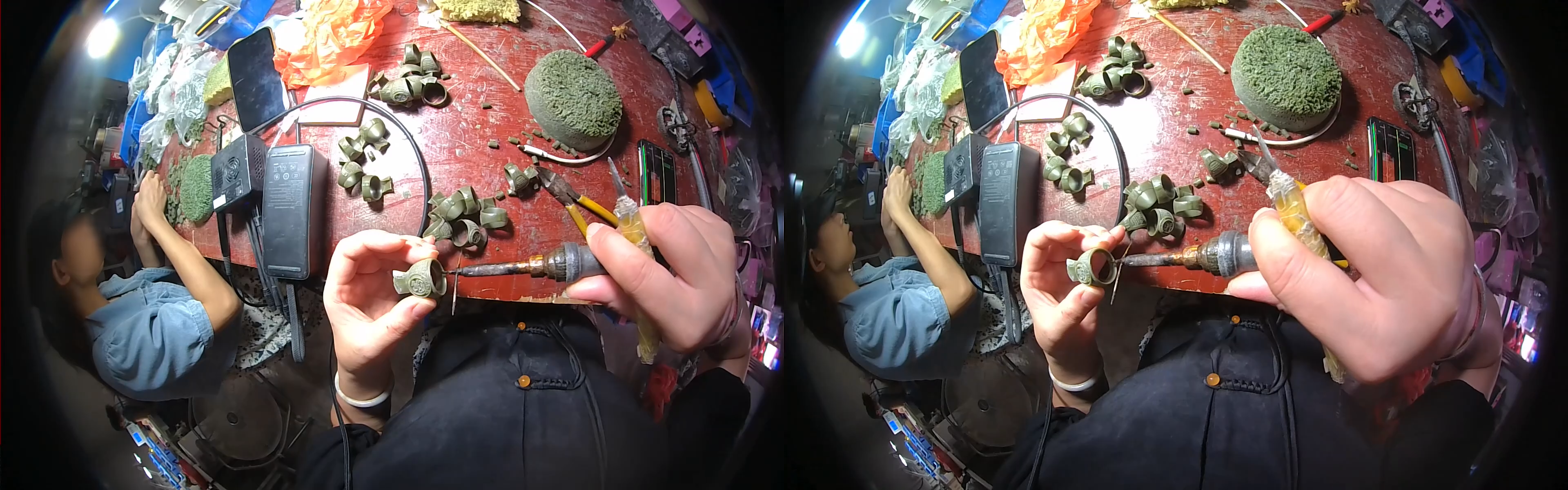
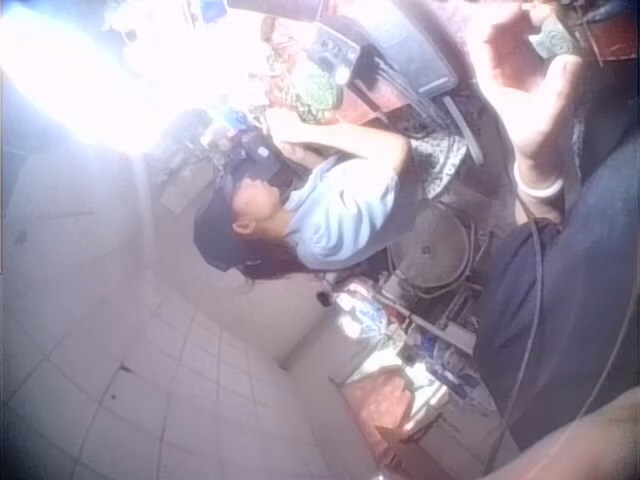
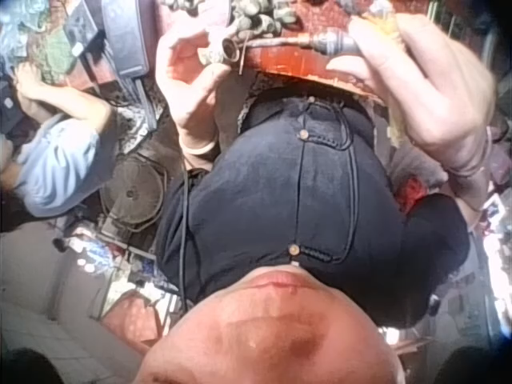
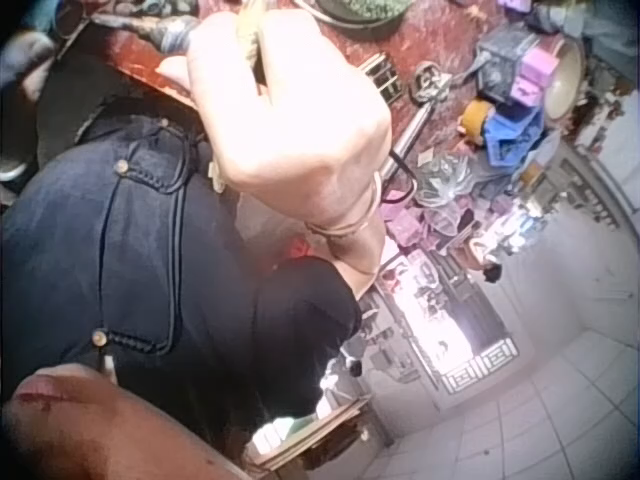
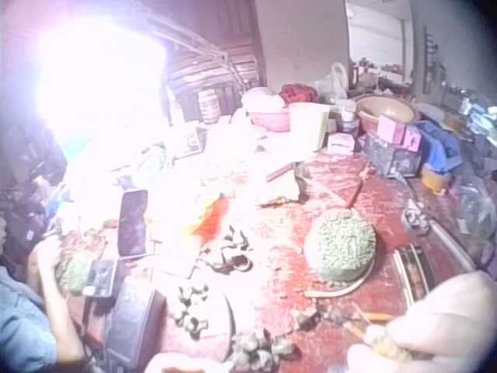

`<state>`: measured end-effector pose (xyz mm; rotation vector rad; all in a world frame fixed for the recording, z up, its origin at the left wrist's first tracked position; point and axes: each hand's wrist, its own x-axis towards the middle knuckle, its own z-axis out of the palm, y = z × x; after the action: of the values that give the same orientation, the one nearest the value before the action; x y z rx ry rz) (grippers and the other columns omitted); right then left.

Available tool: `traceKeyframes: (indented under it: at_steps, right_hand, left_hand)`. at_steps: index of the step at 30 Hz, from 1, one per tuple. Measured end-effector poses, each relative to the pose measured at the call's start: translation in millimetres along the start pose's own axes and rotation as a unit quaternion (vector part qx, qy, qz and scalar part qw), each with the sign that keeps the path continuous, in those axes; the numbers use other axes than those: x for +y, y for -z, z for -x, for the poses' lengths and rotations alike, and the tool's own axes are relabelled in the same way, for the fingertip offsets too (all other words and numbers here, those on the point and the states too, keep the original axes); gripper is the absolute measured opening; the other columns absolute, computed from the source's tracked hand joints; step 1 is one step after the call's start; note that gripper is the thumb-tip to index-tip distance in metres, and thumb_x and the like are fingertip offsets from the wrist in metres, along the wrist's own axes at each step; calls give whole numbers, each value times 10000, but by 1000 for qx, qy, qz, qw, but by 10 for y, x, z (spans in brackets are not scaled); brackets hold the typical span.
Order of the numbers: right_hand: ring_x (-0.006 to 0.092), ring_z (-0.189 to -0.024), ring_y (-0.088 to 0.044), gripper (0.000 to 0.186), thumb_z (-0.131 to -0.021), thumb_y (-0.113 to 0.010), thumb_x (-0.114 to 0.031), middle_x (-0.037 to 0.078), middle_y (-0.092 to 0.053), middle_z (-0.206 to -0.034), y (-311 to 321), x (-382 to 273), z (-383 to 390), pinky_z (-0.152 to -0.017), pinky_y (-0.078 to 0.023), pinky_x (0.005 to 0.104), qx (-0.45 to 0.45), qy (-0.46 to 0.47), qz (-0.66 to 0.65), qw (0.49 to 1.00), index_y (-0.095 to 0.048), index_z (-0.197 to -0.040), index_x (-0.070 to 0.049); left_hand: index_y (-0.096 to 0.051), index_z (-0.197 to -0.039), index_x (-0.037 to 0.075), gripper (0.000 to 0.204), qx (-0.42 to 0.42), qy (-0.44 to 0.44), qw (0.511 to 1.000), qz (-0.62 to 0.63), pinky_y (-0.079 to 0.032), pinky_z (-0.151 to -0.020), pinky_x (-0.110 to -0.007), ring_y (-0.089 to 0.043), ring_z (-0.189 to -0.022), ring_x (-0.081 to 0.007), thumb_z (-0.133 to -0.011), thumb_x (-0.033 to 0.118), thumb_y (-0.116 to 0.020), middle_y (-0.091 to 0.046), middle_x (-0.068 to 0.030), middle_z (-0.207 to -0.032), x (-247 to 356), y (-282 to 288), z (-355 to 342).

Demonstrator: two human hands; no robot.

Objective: Soldering small components onto green wax jewelry models at a workshop table.

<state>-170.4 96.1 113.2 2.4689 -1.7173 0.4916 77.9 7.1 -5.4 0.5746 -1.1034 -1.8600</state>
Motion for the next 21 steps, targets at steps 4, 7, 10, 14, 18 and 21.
traceKeyframes:
  at_steps: [4, 7, 10, 14, 18, 21]
  right_hand:
    - [222, -572, -559, 416, -693, -783, -350, 67, -530, -709, -11, 8, -3, -481, -436, 331, 9, 6, 0, 1000, -672, -903, -8]
    - [219, -570, -558, 414, -699, -779, -353, 67, -528, -707, -16, 3, -7, -480, -436, 328, 7, 3, -2, 1000, -672, -907, -11]
    - [218, -570, -557, 412, -702, -777, -351, 67, -526, -705, -10, 9, -16, -480, -436, 326, 1, 5, -4, 1000, -671, -910, -12]
    - [218, -572, -558, 411, -703, -778, -347, 65, -526, -703, -23, 11, -10, -481, -433, 327, 7, 3, -14, 1000, -669, -912, -10]
    - [217, -571, -559, 415, -702, -780, -341, 64, -529, -707, -19, 11, -8, -479, -431, 330, 5, 5, -15, 1000, -664, -925, -12]
    - [217, -570, -559, 418, -699, -781, -339, 64, -529, -708, -25, 11, -6, -477, -430, 331, 5, 5, -14, 1000, -662, -933, -15]
  left_hand:
    - [-500, -1184, -12, 553, -8, -5, 1000, -2, -446, -1003, -385, -605, -1083, -233, -711, -30, -786, -636, -152, -1100, -4, 10, -1]
    - [-498, -1184, -14, 552, -12, -5, 1000, 7, -444, -1006, -390, -604, -1088, -240, -712, -34, -784, -636, -156, -1101, 0, -3, -9]
    - [-496, -1184, -16, 551, -14, -7, 1000, 7, -443, -1009, -392, -603, -1091, -243, -713, -37, -783, -636, -159, -1100, -6, 0, -10]
    - [-497, -1184, -16, 549, -10, -4, 1000, 9, -441, -1012, -393, -602, -1092, -243, -715, -35, -782, -637, -157, -1099, 6, -11, -5]
    - [-497, -1183, -15, 546, -10, -7, 1000, 0, -443, -1008, -391, -604, -1089, -240, -719, -24, -784, -637, -156, -1098, -4, 11, -3]
    - [-497, -1182, -15, 543, -8, -9, 1000, -9, -445, -1005, -390, -604, -1086, -239, -721, -17, -785, -636, -156, -1097, -7, 16, -2]
